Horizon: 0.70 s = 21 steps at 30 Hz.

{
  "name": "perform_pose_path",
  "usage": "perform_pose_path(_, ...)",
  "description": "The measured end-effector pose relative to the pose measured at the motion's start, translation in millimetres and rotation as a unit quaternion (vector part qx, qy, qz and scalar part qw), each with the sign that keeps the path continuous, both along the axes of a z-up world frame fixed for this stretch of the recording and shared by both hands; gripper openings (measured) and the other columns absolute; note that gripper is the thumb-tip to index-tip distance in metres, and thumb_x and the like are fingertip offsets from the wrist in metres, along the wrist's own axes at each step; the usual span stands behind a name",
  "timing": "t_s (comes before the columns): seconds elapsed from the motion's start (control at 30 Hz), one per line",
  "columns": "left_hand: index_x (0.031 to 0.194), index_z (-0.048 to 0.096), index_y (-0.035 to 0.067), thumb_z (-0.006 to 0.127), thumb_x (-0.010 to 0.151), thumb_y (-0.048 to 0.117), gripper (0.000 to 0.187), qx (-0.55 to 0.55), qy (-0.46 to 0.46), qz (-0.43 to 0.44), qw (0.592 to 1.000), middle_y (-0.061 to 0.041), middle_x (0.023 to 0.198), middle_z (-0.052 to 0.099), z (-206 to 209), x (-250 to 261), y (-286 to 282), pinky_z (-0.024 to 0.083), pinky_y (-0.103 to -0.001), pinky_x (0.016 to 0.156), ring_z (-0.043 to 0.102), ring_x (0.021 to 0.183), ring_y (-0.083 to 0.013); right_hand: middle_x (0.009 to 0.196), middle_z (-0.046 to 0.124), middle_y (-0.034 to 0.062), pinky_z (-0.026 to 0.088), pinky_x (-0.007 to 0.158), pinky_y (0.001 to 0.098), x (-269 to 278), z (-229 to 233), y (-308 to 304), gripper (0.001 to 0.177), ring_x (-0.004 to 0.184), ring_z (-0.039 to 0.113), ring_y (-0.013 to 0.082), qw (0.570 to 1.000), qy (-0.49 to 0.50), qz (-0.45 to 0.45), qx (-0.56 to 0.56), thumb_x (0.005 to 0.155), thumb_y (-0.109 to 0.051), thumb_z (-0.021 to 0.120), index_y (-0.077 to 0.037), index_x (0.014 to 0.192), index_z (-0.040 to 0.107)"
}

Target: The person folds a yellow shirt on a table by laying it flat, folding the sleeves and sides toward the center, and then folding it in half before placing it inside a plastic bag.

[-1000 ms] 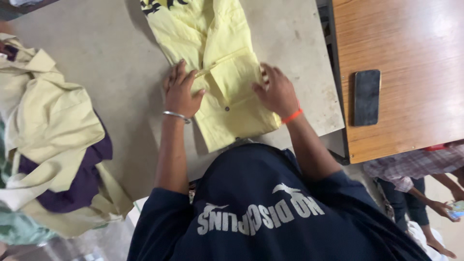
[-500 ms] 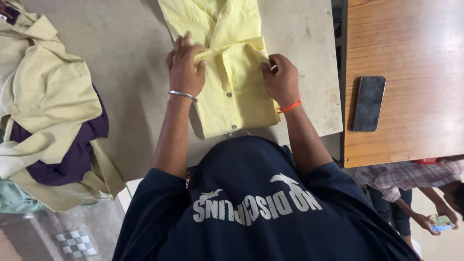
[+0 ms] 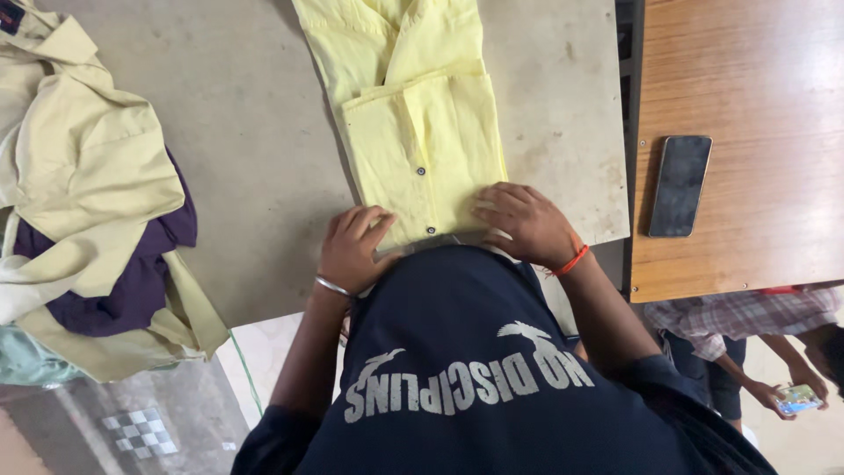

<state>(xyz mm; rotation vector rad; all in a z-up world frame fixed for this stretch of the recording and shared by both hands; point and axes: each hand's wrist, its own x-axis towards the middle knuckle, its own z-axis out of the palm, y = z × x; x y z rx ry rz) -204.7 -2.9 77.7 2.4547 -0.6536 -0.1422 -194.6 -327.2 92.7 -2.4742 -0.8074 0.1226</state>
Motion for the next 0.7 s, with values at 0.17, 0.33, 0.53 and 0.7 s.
perform_pose_path(0.17, 0.118, 0.074, 0.011, 0.080, 0.071, 0.032, 0.051, 0.042, -0.018, 0.015, 0.999, -0.002, 0.125, 0.067, -21, -18, -2, 0.044, -0.043, 0.100, 0.059, 0.121, -0.0250, 0.127, 0.069, 0.0043, 0.053, 0.104, 0.0390, -11, -15, -3, 0.033, 0.124, 0.065, 0.0249, 0.998, -0.050, -0.014, -0.023, 0.081, -0.010, 0.076, -0.012, 0.114, 0.076)
perform_pose_path(0.33, 0.112, 0.077, 0.015, 0.073, 0.087, 0.017, 0.026, 0.052, -0.094, 0.046, 0.993, 0.002, 0.119, 0.069, -28, -24, -4, 0.047, -0.039, 0.098, 0.063, 0.117, -0.0195, 0.122, 0.071, 0.0053, 0.055, 0.097, 0.0380, -10, -6, -1, 0.030, 0.118, 0.066, 0.0245, 0.996, -0.082, -0.016, -0.023, 0.080, -0.010, 0.076, -0.010, 0.110, 0.077)
perform_pose_path(0.53, 0.104, 0.081, 0.012, 0.071, 0.086, 0.010, 0.021, 0.021, -0.125, 0.045, 0.991, 0.001, 0.102, 0.074, 18, -23, 4, 0.049, -0.038, 0.094, 0.068, 0.105, -0.0177, 0.110, 0.074, 0.0046, 0.056, 0.093, 0.0375, -9, 22, 0, 0.025, 0.107, 0.070, 0.0238, 0.994, -0.103, -0.016, 0.035, 0.079, -0.008, 0.079, -0.010, 0.104, 0.078)
perform_pose_path(0.7, 0.097, 0.078, 0.007, 0.074, 0.091, 0.008, 0.008, -0.046, -0.141, 0.030, 0.988, -0.005, 0.097, 0.075, 60, -21, 15, 0.050, -0.038, 0.095, 0.071, 0.098, -0.0205, 0.097, 0.075, 0.0063, 0.056, 0.086, 0.0390, -13, 53, -8, 0.026, 0.090, 0.072, 0.0239, 0.994, -0.024, 0.024, 0.107, 0.073, -0.002, 0.078, -0.006, 0.099, 0.078)
